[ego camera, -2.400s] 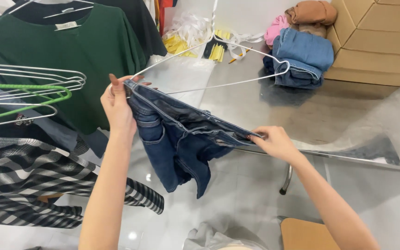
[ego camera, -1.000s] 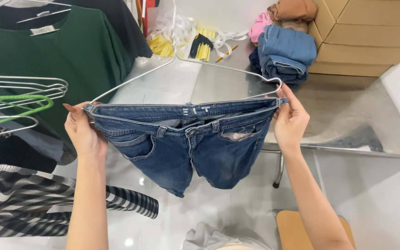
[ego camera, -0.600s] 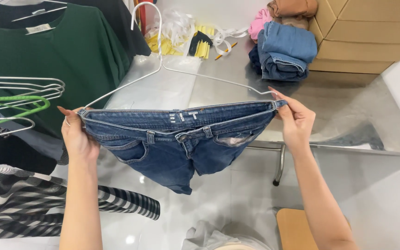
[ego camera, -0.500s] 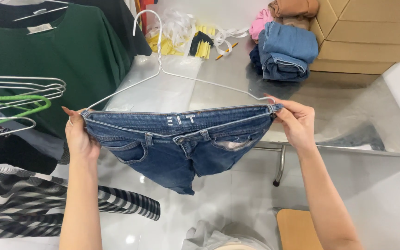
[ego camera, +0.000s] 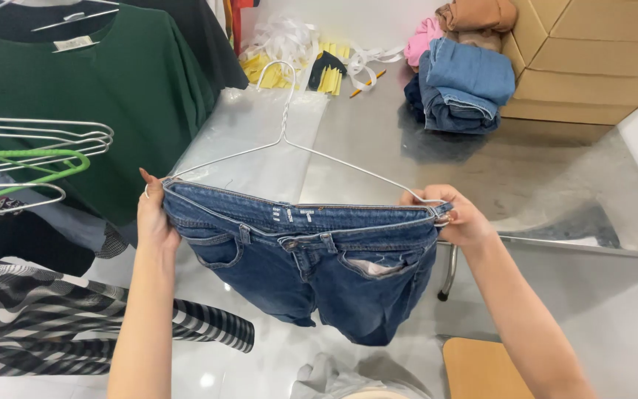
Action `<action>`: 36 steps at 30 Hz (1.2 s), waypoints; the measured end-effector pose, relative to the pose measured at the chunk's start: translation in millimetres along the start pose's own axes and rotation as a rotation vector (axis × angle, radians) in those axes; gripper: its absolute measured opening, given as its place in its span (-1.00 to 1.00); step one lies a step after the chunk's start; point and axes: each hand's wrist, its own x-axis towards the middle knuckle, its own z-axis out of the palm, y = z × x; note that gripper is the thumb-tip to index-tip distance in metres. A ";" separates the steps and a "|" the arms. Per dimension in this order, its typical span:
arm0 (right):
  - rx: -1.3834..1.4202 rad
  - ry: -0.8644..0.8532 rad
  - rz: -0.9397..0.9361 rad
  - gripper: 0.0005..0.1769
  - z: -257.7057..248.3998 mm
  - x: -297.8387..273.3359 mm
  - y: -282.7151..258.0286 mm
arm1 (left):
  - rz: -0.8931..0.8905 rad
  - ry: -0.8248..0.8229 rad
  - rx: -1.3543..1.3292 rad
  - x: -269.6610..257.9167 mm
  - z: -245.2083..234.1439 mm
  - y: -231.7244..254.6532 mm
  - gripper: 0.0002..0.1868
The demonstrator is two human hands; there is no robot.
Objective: Hanging various pairs of pants on a garment rack using wire hangers
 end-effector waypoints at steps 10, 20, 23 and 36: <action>-0.303 0.478 -0.204 -0.79 -21.2 -26.8 16.9 | 0.008 0.098 -0.023 -2.5 1.5 -2.5 -0.48; -0.135 0.380 -0.020 -0.68 12.1 4.1 -13.1 | 0.002 0.116 -0.072 -18.5 21.8 -0.4 -0.53; -0.077 0.408 0.064 -0.68 13.6 1.1 -13.7 | 0.017 0.125 -0.075 -22.8 26.6 -0.6 -0.52; -0.046 0.714 0.437 -0.71 -20.2 -6.0 -12.0 | 0.117 0.082 0.001 -23.5 45.4 -5.8 -0.38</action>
